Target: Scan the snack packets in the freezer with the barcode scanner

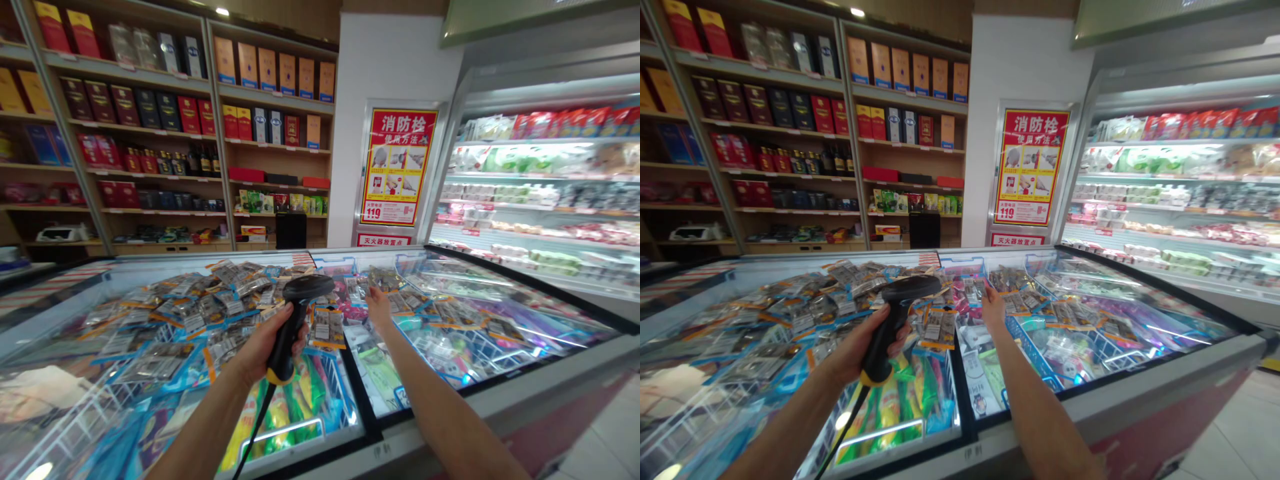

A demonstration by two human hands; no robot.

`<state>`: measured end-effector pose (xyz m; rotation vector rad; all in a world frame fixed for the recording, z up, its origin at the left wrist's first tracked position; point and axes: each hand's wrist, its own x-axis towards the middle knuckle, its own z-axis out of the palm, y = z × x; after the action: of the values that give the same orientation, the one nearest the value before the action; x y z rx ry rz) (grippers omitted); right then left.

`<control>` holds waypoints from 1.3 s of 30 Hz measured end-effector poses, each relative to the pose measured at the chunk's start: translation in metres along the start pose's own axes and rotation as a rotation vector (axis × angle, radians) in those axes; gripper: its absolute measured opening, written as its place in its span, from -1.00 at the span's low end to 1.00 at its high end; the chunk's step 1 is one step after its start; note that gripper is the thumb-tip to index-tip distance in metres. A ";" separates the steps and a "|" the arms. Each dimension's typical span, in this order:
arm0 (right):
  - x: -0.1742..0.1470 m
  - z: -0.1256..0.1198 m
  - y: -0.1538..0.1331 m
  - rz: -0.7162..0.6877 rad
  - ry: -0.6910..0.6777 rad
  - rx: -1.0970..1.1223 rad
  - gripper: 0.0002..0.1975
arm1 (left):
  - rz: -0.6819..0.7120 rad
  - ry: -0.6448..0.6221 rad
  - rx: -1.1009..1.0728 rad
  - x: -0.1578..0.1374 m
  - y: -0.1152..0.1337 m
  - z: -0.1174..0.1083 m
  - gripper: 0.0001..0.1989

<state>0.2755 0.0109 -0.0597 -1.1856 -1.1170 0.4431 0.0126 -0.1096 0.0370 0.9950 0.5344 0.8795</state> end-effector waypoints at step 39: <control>0.013 -0.086 -0.015 0.091 0.330 -0.970 -0.72 | 0.022 0.253 0.152 0.001 0.008 -0.008 -0.71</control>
<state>0.3512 -0.0280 -0.0374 -2.0641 -0.9945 -0.2839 0.0047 -0.1026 0.0402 1.0346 0.8157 1.0024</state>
